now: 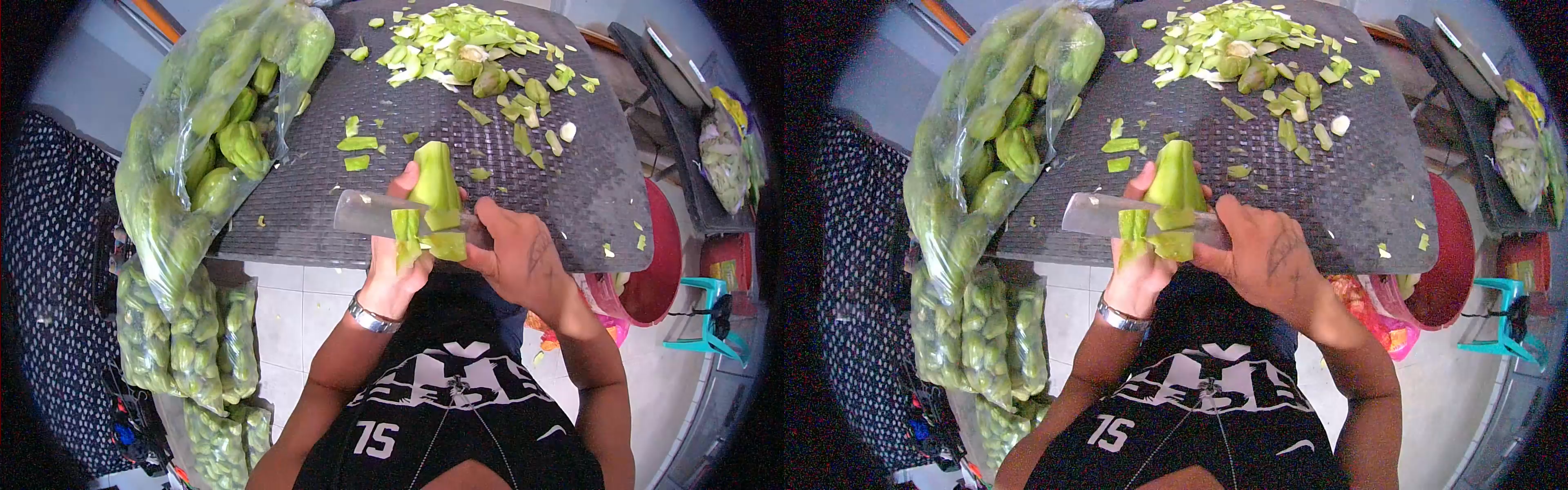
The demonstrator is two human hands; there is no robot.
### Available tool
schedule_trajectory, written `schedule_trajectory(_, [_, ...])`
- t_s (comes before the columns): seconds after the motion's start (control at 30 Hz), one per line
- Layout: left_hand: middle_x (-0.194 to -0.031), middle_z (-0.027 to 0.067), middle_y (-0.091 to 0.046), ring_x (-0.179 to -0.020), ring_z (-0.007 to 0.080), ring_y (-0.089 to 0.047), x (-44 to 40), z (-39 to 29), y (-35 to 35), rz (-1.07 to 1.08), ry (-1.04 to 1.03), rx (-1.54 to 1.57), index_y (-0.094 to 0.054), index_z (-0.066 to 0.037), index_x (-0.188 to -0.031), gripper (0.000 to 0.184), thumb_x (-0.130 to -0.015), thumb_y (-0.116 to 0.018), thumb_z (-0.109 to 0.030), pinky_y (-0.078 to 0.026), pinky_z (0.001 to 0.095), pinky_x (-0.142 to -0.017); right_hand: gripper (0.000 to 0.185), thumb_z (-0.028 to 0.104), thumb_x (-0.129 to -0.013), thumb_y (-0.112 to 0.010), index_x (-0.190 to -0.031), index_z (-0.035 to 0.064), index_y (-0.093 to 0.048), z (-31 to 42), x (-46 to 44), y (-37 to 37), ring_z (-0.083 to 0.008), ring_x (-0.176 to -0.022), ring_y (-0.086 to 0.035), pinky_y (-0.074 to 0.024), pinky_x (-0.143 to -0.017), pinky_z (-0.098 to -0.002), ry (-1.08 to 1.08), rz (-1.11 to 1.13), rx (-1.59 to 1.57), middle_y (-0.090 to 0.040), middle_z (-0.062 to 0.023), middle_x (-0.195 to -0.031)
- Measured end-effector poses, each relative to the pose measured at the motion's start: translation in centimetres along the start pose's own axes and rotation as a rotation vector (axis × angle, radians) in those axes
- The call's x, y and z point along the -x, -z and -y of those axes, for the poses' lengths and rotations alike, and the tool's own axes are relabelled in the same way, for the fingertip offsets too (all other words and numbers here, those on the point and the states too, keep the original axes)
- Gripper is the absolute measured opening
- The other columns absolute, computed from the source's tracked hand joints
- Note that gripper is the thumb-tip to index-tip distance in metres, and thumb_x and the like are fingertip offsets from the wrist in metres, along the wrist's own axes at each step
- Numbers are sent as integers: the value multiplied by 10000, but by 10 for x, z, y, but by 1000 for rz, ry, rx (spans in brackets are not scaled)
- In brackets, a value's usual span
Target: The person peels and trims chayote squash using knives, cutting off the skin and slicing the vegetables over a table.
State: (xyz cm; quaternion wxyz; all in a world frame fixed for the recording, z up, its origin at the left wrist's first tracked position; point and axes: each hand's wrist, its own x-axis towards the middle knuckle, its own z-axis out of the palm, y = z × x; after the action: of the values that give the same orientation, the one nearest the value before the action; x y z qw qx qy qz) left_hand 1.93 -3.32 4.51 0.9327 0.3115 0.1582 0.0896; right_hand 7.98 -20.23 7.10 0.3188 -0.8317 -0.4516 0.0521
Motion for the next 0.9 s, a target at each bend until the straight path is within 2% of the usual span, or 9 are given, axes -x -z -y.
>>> schedule_trajectory(0.13, [-977, 135, -731, -818, 223, -727, 3, -4, -3, -15, -5, 12, -640, -70, -1230, 505, -1000, -572, -514, -604, 348, -693, 535, 552, -936, -646, -997, 35, -518, -3, -4, -2, -469, -762, -678, -524, -657, -567, 22, 6, 1, -674, -224, -793])
schedule_trajectory(0.23, [-1106, 144, -712, -885, 277, -711, 3, -6, 11, 81, 2, -3, -601, -20, -1322, 552, -1029, -493, -475, -599, 386, -762, 525, 539, -945, -637, -1005, 30, -526, -9, -7, -4, -472, -766, -674, -511, -646, -569, 22, -15, 24, -670, -220, -793])
schedule_trajectory(0.37, [-1017, 170, -713, -685, 273, -688, 19, -19, 7, 65, 57, -69, -596, -10, -1285, 566, -1044, -423, -492, -545, 338, -508, 483, 496, -970, -630, -960, 20, -554, -32, -22, 14, -474, -778, -664, -483, -625, -571, -185, -38, 93, -643, -233, -789])
schedule_trajectory(0.43, [-978, 173, -713, -618, 263, -670, 20, -18, 0, 59, 23, -111, -599, -13, -1262, 565, -1051, -393, -495, -499, 325, -420, 487, 484, -999, -611, -890, 12, -565, -33, -24, 21, -478, -723, -645, -471, -597, -564, -2, -91, 33, -601, -246, -732])
schedule_trajectory(0.57, [-1034, 182, -716, -689, 266, -708, 1, -19, 19, 81, 117, -47, -589, -25, -1315, 592, -1044, -420, -524, -549, 326, -473, 527, 514, -1005, -595, -902, -1, -548, -17, -21, 16, -476, -660, -637, -476, -577, -556, -51, -24, -63, -597, -226, -677])
schedule_trajectory(0.67, [-1191, 202, -689, -833, 277, -738, -12, -9, 22, 104, 142, 180, -550, -24, -1392, 608, -1046, -432, -510, -601, 340, -538, 566, 556, -991, -590, -913, -1, -538, 1, -13, 6, -474, -662, -647, -496, -586, -547, -1, -6, -42, -611, -216, -672])
schedule_trajectory(0.73, [-1167, 166, -695, -846, 247, -733, -12, -9, 22, 196, 160, 180, -565, -26, -1375, 583, -1050, -430, -493, -604, 335, -572, 608, 612, -963, -592, -896, 11, -531, -2, -10, 0, -475, -688, -665, -523, -612, -530, 53, -12, 30, -625, -224, -686])
schedule_trajectory(0.87, [-1121, 95, -709, -872, 188, -724, -7, -8, 24, 373, 187, 186, -594, -32, -1339, 537, -1058, -426, -458, -610, 325, -639, 619, 632, -950, -595, -891, 20, -526, -14, -18, 7, -472, -700, -671, -516, -611, -539, 9, -44, 17, -630, -228, -696])
schedule_trajectory(0.9, [-1120, 96, -709, -897, 186, -721, -4, -7, 17, 277, 158, 139, -590, -30, -1342, 537, -1061, -420, -455, -613, 329, -665, 620, 635, -947, -595, -890, 22, -526, -19, -21, 11, -470, -701, -671, -512, -610, -543, -21, -31, -9, -629, -230, -698])
